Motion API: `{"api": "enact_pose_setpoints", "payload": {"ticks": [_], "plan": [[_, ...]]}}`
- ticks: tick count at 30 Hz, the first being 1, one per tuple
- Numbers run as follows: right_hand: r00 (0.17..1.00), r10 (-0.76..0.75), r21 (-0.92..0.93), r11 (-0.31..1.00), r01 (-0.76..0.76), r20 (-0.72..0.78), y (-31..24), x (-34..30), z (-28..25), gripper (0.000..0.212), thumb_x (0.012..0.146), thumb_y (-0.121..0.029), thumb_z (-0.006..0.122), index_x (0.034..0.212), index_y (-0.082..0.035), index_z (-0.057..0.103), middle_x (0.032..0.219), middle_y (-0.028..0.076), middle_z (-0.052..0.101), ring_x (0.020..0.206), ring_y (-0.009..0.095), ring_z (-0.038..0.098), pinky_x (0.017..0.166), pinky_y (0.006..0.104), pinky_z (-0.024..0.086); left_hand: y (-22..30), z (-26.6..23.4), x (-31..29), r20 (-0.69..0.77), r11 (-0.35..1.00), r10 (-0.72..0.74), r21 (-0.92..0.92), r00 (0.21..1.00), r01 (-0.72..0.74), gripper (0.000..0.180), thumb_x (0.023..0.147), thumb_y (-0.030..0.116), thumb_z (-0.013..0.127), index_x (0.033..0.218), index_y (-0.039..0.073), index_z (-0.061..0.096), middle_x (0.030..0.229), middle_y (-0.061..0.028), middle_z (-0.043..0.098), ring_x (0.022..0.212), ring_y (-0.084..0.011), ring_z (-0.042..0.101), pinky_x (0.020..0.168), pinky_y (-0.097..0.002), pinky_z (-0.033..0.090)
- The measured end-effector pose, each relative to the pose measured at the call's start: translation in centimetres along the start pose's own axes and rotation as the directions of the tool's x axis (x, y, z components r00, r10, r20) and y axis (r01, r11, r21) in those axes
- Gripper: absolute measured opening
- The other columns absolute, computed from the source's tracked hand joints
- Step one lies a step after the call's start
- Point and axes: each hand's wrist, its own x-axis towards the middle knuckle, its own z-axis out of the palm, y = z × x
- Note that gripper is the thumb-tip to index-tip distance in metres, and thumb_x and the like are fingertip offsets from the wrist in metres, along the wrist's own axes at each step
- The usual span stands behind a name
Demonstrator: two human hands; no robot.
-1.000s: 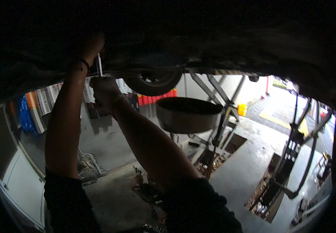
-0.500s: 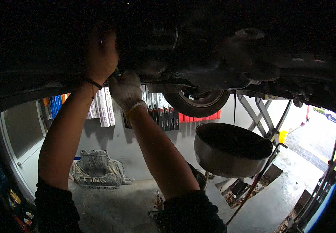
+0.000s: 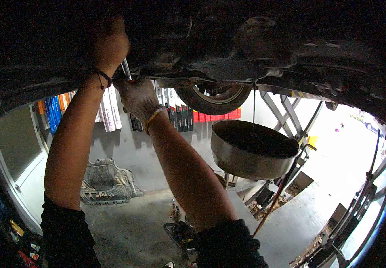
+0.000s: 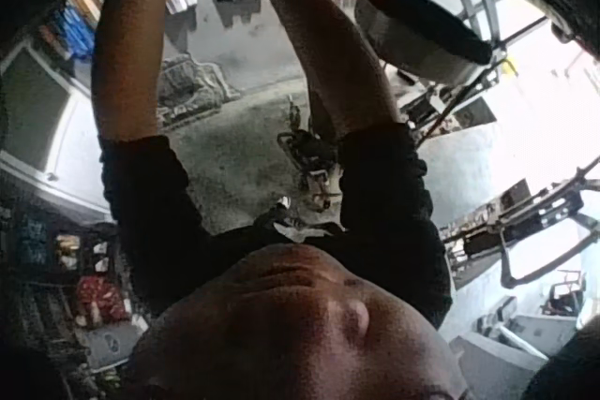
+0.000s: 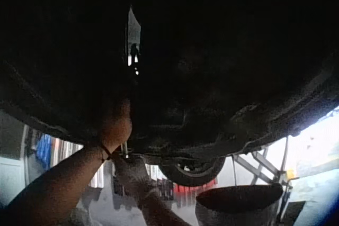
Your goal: The person puts on gloves, positions an oil drain pan under a lifted vehicle, and uses a ratchet to loosen and remove the oil drain plug. Oil drains into the pan. The person then retrieves a power tool from the workbench.
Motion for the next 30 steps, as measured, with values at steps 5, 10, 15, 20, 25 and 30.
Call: {"api": "enact_pose_setpoints", "payload": {"ticks": [5,10,15,20,25,30], "plan": [[0.993,0.104,0.061,0.993,-0.100,-0.063,-0.5,-0.4,1.2,0.029,0.097,-0.028,0.063,0.085,-0.002,0.061,0.067,0.008,0.058,0.057,0.019,0.056,0.050,0.0349,0.045,2.2,-1.9,3.2,-0.106,0.960,-0.181,-0.236,0.978,0.152,0.035,0.103,0.037,0.053,0.113,0.006,0.065,0.091,-0.0207,0.066,0.082,-0.0411,0.066,0.071,-0.0520,0.054],[0.972,-0.221,-0.453,0.876,0.164,-0.076,0.3,-0.7,1.1,0.032,0.098,-0.029,0.064,0.093,0.003,0.066,0.071,0.012,0.063,0.064,0.023,0.062,0.060,0.0424,0.052,3.2,-4.1,4.2,0.277,0.874,-0.293,-0.310,0.915,0.374,0.029,0.104,0.029,0.050,0.104,0.005,0.065,0.083,-0.0202,0.064,0.073,-0.0380,0.065,0.064,-0.0512,0.053],[0.981,0.154,-0.037,0.987,-0.159,-0.121,-1.7,-2.0,1.9,0.036,0.100,-0.031,0.060,0.096,0.005,0.066,0.074,0.013,0.064,0.066,0.025,0.066,0.066,0.0453,0.058,3.6,-4.4,3.7,0.254,0.967,-0.148,-0.164,0.956,0.193,0.025,0.106,0.019,0.046,0.102,0.003,0.065,0.073,-0.0153,0.059,0.060,-0.0295,0.059,0.053,-0.0461,0.047],[0.976,0.175,0.039,0.984,-0.171,-0.126,-3.0,-3.7,2.2,0.030,0.099,-0.030,0.060,0.090,-0.002,0.063,0.072,0.006,0.058,0.063,0.019,0.059,0.055,0.0396,0.052,3.6,-2.6,4.4,-0.177,0.989,-0.010,-0.148,0.984,-0.017,0.027,0.108,0.017,0.042,0.108,0.003,0.066,0.075,-0.0150,0.060,0.061,-0.0276,0.058,0.058,-0.0454,0.047],[0.965,0.239,0.024,0.971,-0.238,-0.112,-0.6,-2.5,2.1,0.026,0.102,-0.022,0.053,0.090,-0.003,0.067,0.074,0.011,0.065,0.066,0.026,0.068,0.064,0.0425,0.060,2.9,-2.4,5.3,0.597,0.950,-0.157,-0.125,0.787,0.284,0.030,0.110,0.018,0.040,0.117,0.003,0.064,0.086,-0.0157,0.064,0.068,-0.0276,0.060,0.067,-0.0477,0.049],[0.999,0.020,-0.222,0.975,-0.014,0.024,0.6,-1.8,1.6,0.021,0.100,-0.023,0.057,0.082,-0.011,0.056,0.071,0.002,0.052,0.059,0.020,0.054,0.053,0.0401,0.044,3.0,1.4,4.9,0.371,0.953,-0.177,-0.166,0.911,0.253,0.028,0.105,0.012,0.045,0.117,-0.003,0.066,0.113,-0.0236,0.068,0.099,-0.0345,0.068,0.086,-0.0468,0.056]]}}
